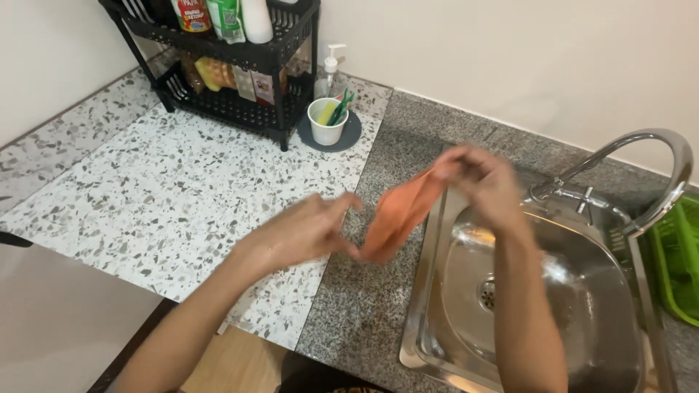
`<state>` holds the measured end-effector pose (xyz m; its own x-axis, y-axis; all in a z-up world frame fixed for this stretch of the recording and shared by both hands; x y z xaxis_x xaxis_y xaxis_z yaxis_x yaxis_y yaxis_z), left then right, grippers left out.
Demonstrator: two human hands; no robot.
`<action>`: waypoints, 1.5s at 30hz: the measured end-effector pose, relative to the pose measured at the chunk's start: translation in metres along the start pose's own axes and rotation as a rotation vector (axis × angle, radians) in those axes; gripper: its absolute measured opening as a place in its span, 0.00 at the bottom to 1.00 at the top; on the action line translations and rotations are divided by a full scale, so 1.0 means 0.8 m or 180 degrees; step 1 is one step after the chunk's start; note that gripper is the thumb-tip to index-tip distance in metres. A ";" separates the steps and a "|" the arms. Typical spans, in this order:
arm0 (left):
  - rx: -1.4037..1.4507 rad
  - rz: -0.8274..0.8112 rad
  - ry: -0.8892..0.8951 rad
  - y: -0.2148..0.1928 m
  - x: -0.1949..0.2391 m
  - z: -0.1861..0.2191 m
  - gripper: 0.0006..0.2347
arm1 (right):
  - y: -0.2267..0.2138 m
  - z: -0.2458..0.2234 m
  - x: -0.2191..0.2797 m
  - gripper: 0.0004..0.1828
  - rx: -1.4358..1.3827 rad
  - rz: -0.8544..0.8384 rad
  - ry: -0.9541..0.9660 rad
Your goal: Wipe down the kitchen countertop and the edges of the sink using a cloth.
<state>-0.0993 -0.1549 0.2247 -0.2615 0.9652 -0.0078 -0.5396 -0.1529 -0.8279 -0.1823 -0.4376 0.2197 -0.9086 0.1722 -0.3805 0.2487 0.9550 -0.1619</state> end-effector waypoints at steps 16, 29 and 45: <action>0.0537 0.1131 0.0197 0.017 -0.096 -0.020 0.10 | -0.030 -0.049 -0.002 0.14 0.0258 0.0037 0.0078; -0.0005 0.0977 0.0057 0.013 -0.091 -0.038 0.12 | -0.032 -0.033 -0.005 0.10 0.0251 -0.0052 0.0203; 0.0551 0.2562 -0.0001 0.001 -0.086 -0.097 0.06 | -0.021 0.045 -0.043 0.10 0.0794 0.0012 -0.0031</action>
<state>-0.0196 -0.2048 0.1806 -0.6213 0.5460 -0.5619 -0.3025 -0.8288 -0.4708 -0.1432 -0.4680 0.2023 -0.9045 0.1722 -0.3901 0.3284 0.8649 -0.3797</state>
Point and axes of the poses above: each hand's wrist, its own x-axis away from the middle knuckle, its own y-axis out of the palm, z = x × y, the point moved 1 cm from there along -x, towards the middle knuckle, and after that the axes turned 10 degrees about -x, right-handed, at the moved point
